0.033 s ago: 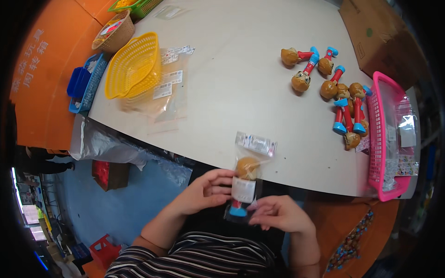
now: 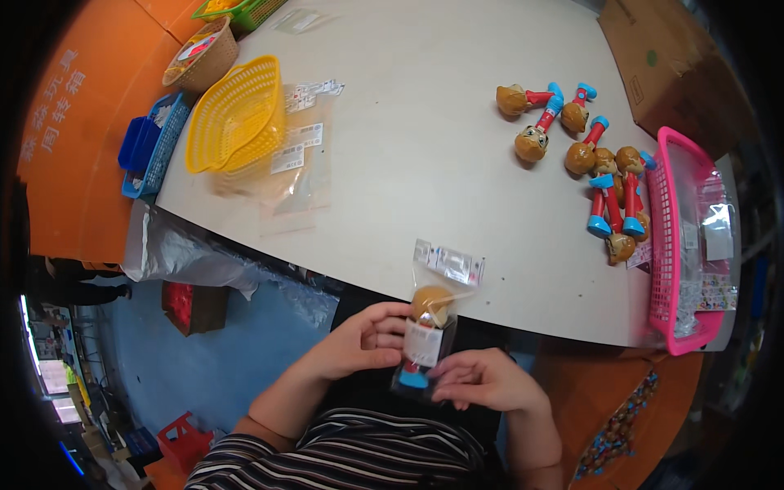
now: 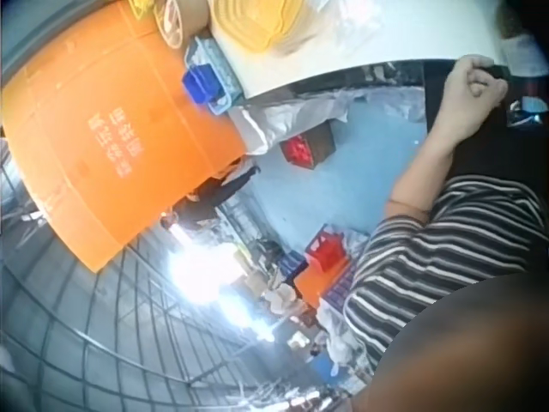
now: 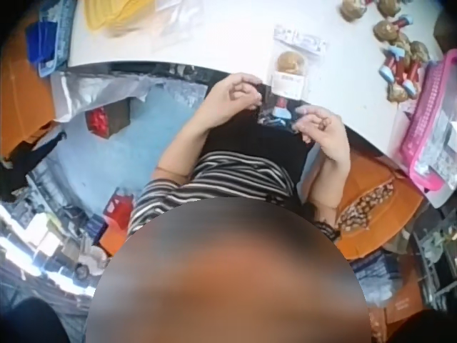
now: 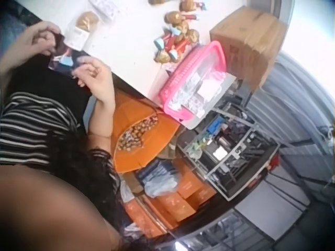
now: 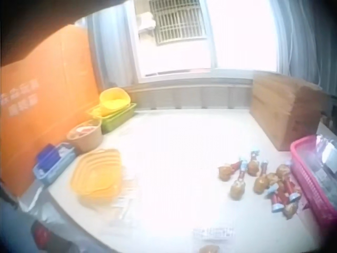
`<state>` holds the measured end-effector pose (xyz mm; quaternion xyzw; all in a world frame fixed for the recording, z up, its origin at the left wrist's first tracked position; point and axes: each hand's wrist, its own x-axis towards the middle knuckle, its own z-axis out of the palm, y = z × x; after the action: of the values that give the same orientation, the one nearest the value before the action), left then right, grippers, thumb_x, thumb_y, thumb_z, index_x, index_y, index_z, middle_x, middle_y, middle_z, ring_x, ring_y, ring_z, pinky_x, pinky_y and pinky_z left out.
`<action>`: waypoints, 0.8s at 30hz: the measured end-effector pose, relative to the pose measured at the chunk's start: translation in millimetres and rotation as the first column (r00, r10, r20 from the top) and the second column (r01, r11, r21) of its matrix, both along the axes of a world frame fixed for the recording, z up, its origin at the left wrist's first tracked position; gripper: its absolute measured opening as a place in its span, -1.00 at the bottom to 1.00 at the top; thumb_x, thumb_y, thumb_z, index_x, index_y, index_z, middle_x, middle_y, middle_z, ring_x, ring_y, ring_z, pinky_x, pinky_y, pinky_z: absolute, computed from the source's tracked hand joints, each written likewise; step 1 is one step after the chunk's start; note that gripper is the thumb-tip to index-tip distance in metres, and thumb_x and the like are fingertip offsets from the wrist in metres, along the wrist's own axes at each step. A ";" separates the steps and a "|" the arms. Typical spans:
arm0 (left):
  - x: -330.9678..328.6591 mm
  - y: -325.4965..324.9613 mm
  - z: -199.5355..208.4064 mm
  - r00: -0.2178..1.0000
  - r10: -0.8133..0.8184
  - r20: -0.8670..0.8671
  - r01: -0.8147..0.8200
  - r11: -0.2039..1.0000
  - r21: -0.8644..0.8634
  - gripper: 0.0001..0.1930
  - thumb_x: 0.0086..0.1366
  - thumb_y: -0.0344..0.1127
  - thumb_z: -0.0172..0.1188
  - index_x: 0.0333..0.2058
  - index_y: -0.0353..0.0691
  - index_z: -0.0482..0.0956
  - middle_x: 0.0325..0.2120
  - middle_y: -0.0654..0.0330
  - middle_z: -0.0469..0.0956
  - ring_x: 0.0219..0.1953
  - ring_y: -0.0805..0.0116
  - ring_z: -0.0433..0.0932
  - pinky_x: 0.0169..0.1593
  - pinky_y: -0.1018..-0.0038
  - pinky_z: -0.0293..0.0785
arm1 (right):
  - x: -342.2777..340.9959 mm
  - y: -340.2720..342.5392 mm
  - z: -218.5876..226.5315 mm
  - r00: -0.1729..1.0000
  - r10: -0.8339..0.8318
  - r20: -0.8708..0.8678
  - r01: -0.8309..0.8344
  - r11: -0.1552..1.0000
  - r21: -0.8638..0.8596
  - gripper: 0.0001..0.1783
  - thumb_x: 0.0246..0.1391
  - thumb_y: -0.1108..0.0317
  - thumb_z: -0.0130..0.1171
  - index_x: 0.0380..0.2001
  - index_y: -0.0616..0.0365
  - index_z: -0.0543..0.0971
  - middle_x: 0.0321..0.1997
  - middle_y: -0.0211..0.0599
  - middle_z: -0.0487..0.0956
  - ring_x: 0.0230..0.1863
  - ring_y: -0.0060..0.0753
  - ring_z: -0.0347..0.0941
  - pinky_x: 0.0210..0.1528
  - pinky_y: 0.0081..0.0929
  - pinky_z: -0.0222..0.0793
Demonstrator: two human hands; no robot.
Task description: Packaging small handheld toys into plastic bags and sealing them at a workstation.
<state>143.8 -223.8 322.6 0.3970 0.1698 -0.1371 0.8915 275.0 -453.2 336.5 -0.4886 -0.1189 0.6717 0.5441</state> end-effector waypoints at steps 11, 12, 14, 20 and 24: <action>-74.8 -8.8 -16.6 0.941 0.315 -0.123 -0.310 0.949 0.055 -0.43 0.16 -0.61 0.28 0.14 -0.30 0.30 -0.03 0.13 0.51 -0.05 0.39 0.55 0.03 0.48 0.50 | -56.6 30.9 -68.1 0.960 0.247 -0.134 -0.231 0.965 0.124 -0.71 0.19 0.40 0.20 -0.03 0.23 0.52 -0.23 -0.34 0.63 -0.30 -0.68 0.53 -0.39 -0.74 0.38; -83.2 -6.9 -20.2 0.940 0.318 -0.124 -0.313 0.948 0.060 -0.43 0.16 -0.61 0.28 0.14 -0.30 0.30 -0.03 0.13 0.51 -0.05 0.39 0.55 0.03 0.48 0.50 | -59.7 34.7 -73.1 0.958 0.258 -0.129 -0.248 0.965 0.087 -0.71 0.20 0.38 0.20 -0.03 0.20 0.52 -0.22 -0.35 0.63 -0.30 -0.69 0.52 -0.39 -0.74 0.38; -101.1 -1.0 -31.9 0.849 0.500 -0.173 -0.488 0.866 0.109 -0.43 0.16 -0.63 0.26 0.14 -0.30 0.30 -0.01 0.13 0.50 -0.02 0.35 0.54 0.05 0.43 0.50 | -63.1 45.0 -72.3 0.972 0.230 -0.040 -0.227 0.971 0.070 -0.64 0.18 0.36 0.22 0.03 0.21 0.49 -0.25 -0.37 0.63 -0.35 -0.69 0.50 -0.35 -0.70 0.42; -93.9 1.9 -56.3 0.676 0.729 -0.108 -0.713 0.684 0.152 -0.43 0.20 -0.63 0.20 0.18 -0.28 0.25 0.05 0.09 0.44 0.10 0.24 0.47 0.23 0.28 0.36 | -81.8 84.2 -67.8 0.922 0.021 0.387 -0.036 0.999 0.031 -0.18 0.05 0.22 0.37 0.27 0.26 0.21 0.18 0.11 0.40 -0.03 -0.28 0.52 -0.07 -0.39 0.53; -71.2 -0.4 -64.5 0.606 0.784 -0.138 -0.792 0.610 -0.009 -0.42 0.22 -0.62 0.18 0.20 -0.23 0.23 0.04 0.11 0.43 0.11 0.24 0.45 0.23 0.25 0.37 | -97.4 93.9 -84.2 0.975 -0.215 0.054 0.211 0.974 0.077 -0.04 -0.02 0.49 0.39 0.33 0.16 0.00 0.19 0.15 0.34 0.12 -0.21 0.44 0.10 -0.32 0.47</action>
<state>72.6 -224.2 258.2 0.2416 0.3755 0.2398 0.8620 177.7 -359.2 252.2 -0.4997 -0.1061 0.5892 0.6260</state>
